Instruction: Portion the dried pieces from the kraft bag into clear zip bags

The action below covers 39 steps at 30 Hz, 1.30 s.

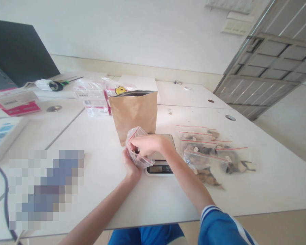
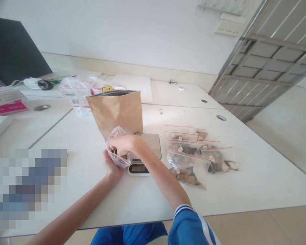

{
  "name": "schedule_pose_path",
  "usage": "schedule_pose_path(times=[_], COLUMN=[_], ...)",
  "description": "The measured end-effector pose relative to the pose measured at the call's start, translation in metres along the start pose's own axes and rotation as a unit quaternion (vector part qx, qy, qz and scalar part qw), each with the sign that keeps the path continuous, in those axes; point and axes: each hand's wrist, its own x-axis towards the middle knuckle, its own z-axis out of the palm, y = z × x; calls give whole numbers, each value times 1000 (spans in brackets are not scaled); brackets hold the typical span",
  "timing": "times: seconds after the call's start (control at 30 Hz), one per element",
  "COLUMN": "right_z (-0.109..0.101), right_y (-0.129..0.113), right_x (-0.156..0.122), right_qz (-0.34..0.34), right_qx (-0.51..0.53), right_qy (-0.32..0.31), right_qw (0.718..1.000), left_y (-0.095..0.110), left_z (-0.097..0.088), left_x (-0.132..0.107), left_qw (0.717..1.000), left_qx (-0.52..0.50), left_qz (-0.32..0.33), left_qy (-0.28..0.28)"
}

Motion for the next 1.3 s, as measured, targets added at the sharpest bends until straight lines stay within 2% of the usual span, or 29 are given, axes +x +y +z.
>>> schedule_pose_path(times=[0.1,0.3,0.6,0.67,0.93,1.03,1.1,1.17,1.3], right_z=[-1,-3,-2,-3,-5,-8,-10,-13,-15], right_y=[3,9,9,12,26,31,35,41,56], right_x=[0,-2,1,2,1,-2,-4,-5,-10], right_qz=[14,-45,-64,-79,-109,-119,-116,-105,-76], right_qx=[5,38,69,91,221,288,358,442,566], right_qy=[-4,-11,17,34,182,225,258,306,411], right_qw=[1000,998,995,992,952,923,890,837,711], left_y=[1,6,7,8,10,10,11,11,12], left_z=[3,11,11,12,14,11,10,10,10], left_x=[-2,-5,-4,-4,-5,-5,-6,-7,-9], left_qw=[1000,1000,999,998,999,999,999,998,997], left_qx=[-8,-24,-41,-42,-18,-6,2,16,30], left_qz=[-8,-8,-25,-32,-41,-42,-45,-48,-50], left_qy=[5,-9,10,16,14,7,-8,-30,-49])
